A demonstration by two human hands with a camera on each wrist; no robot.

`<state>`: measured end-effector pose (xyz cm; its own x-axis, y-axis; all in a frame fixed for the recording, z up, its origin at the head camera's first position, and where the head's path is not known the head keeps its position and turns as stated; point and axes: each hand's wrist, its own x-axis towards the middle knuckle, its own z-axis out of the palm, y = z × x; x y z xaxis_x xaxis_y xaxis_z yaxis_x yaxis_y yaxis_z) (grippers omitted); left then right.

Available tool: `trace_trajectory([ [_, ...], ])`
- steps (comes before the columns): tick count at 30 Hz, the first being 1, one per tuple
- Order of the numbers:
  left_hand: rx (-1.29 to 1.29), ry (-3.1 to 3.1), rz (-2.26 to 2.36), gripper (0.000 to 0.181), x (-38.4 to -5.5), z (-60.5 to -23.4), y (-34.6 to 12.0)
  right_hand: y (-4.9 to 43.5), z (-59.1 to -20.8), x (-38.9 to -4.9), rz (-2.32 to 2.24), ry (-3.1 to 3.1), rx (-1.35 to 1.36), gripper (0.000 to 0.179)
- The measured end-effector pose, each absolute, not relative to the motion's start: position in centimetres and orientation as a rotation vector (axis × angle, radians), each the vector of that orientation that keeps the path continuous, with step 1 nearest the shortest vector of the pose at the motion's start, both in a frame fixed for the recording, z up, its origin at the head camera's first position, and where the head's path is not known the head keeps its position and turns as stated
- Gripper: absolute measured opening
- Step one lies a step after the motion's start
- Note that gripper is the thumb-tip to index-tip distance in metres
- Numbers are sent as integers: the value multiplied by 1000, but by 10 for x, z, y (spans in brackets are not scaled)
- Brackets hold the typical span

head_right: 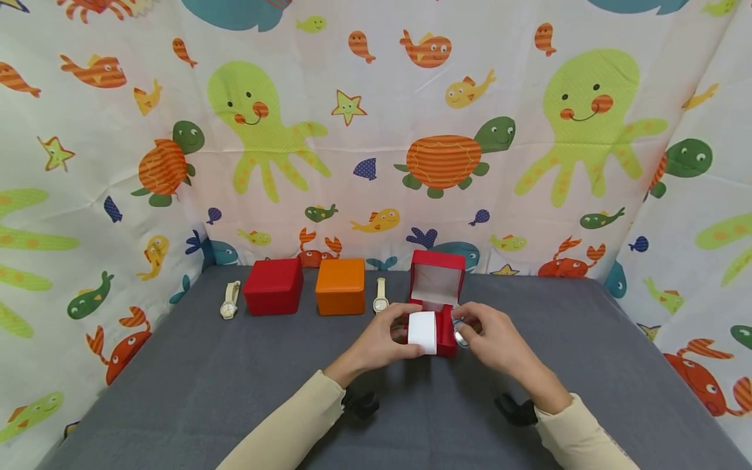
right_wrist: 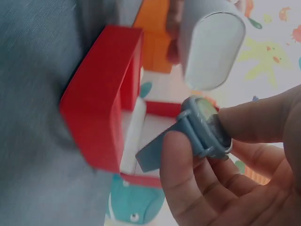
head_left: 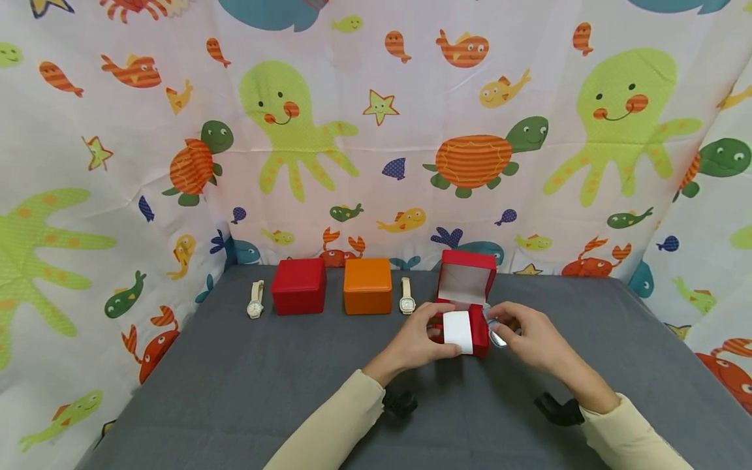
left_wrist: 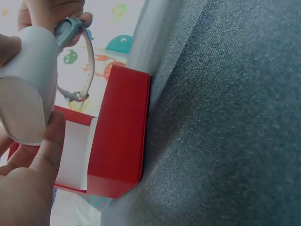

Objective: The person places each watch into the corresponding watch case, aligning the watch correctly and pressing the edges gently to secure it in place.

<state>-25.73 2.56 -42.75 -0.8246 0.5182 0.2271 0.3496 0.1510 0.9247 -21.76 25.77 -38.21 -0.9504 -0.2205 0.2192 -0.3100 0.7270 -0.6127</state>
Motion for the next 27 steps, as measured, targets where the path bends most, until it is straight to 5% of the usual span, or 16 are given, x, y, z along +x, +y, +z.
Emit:
trace_trajectory([
  [27,861,2341,1740,62,-258,-429,4,210,-376,-229,1486,-2712,596,24],
])
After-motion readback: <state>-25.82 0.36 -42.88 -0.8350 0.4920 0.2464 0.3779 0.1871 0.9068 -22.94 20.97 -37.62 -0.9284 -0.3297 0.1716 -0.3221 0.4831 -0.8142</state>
